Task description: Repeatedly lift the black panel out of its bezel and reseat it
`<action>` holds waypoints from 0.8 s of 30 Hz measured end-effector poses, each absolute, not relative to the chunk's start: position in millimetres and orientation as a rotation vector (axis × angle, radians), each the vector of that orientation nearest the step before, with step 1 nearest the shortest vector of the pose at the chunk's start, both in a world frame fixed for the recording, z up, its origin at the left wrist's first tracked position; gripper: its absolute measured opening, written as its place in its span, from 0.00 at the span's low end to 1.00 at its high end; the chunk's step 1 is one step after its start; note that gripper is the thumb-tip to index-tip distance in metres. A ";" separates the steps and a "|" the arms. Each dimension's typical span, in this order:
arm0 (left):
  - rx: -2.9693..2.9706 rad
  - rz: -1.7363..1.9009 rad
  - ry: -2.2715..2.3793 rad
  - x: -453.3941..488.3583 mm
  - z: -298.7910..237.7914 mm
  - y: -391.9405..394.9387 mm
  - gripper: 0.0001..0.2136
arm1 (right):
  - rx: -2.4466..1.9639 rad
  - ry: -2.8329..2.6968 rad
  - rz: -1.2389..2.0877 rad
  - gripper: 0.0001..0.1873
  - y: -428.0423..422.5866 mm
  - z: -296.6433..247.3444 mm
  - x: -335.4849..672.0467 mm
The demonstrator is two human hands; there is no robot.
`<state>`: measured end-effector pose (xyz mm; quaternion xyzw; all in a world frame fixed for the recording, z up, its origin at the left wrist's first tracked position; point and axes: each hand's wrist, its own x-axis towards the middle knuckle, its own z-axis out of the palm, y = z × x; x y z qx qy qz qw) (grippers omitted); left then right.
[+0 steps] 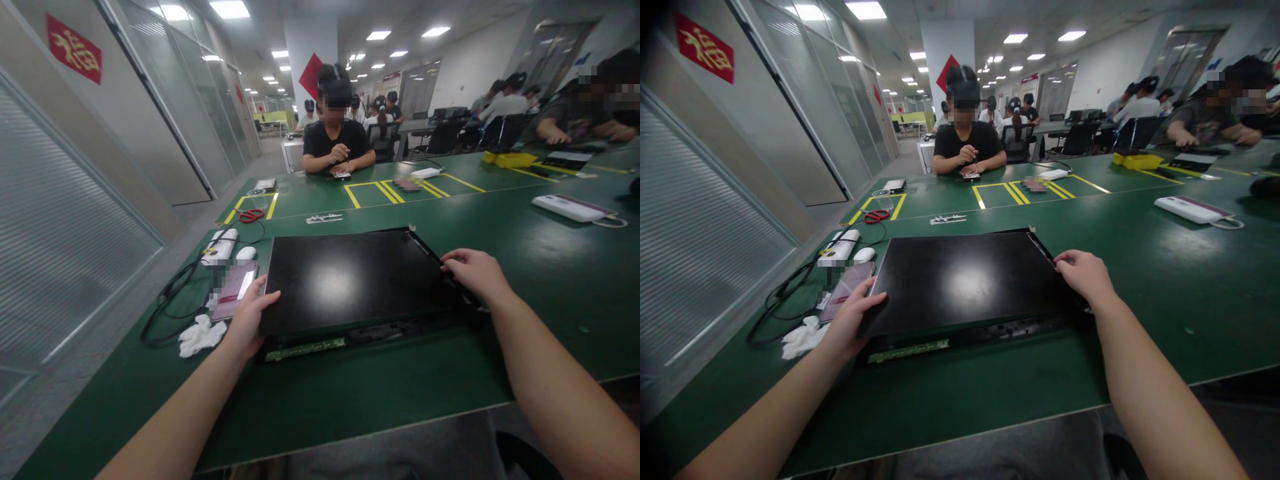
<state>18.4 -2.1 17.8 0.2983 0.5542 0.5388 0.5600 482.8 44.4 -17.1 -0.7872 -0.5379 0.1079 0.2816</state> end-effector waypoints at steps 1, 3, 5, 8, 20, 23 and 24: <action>0.705 1.277 1.298 18.3 17.7 -2.1 0.33 | -2.111 -1.419 0.309 0.15 44.2 -16.6 482.4; 0.715 1.281 1.281 17.8 17.3 -2.0 0.32 | -2.123 -1.371 0.340 0.15 43.6 -15.4 481.1; 0.726 1.269 1.278 17.6 16.8 -2.0 0.32 | -2.116 -1.343 0.360 0.15 42.8 -14.7 479.4; 0.729 1.269 1.291 18.0 16.3 -1.5 0.31 | -2.109 -1.299 0.400 0.15 41.7 -15.2 477.7; 0.791 1.192 1.178 9.9 8.4 0.0 0.31 | -2.091 -1.297 0.412 0.13 42.6 -13.9 478.6; 0.772 1.178 1.179 11.0 10.3 0.1 0.30 | -2.086 -1.293 0.407 0.13 41.7 -12.7 477.3; 0.763 1.183 1.190 11.5 11.2 0.3 0.31 | -2.083 -1.292 0.408 0.13 41.3 -12.2 476.9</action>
